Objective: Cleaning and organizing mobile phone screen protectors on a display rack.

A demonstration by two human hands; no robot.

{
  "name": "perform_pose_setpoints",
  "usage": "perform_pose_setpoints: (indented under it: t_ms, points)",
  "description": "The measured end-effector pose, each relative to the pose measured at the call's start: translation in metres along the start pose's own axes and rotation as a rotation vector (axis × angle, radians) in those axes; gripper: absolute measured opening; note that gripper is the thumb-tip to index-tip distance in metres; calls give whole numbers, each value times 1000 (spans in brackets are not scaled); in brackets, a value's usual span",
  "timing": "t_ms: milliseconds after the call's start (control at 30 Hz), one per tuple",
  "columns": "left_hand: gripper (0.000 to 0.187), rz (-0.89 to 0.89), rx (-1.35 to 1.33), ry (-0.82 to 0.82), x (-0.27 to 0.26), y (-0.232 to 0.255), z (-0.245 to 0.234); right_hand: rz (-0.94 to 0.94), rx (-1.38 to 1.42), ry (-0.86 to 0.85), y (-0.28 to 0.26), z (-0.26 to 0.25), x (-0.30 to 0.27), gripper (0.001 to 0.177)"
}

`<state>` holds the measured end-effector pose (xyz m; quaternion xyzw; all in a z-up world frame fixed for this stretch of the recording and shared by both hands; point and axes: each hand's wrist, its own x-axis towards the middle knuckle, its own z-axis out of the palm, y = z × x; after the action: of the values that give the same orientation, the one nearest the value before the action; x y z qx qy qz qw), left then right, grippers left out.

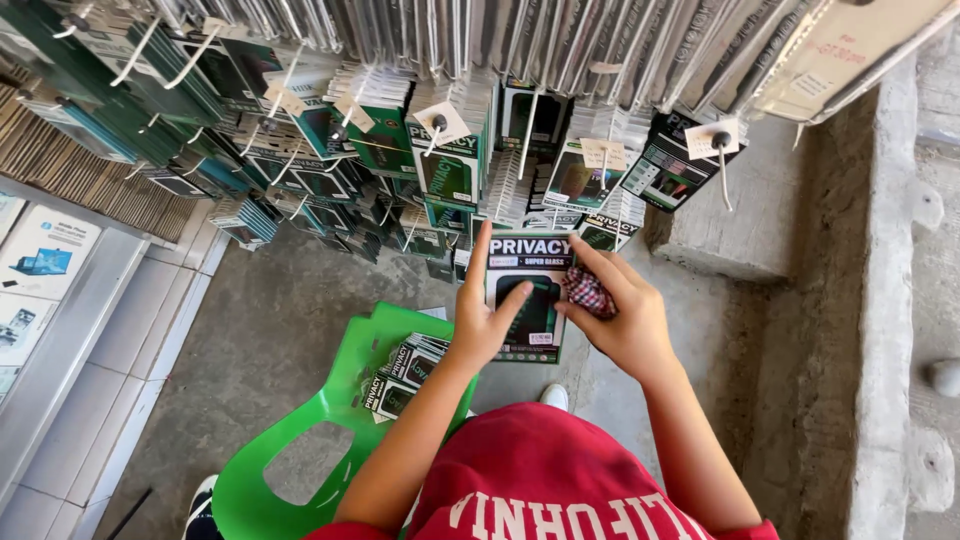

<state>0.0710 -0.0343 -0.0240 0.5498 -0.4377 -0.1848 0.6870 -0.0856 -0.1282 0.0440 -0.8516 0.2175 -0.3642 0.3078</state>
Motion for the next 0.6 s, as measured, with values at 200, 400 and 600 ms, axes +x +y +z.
perform_pose_setpoints:
  t_ms: [200, 400, 600]
  points:
    - [76, 30, 88, 89, 38, -14, -10, 49, 7, -35, 17, 21, 26, 83]
    - [62, 38, 177, 117, 59, -31, -10, 102, 76, -6, 20, 24, 39, 87]
    - [61, 38, 196, 82, 74, -51, -7, 233, 36, -59, 38, 25, 52, 80]
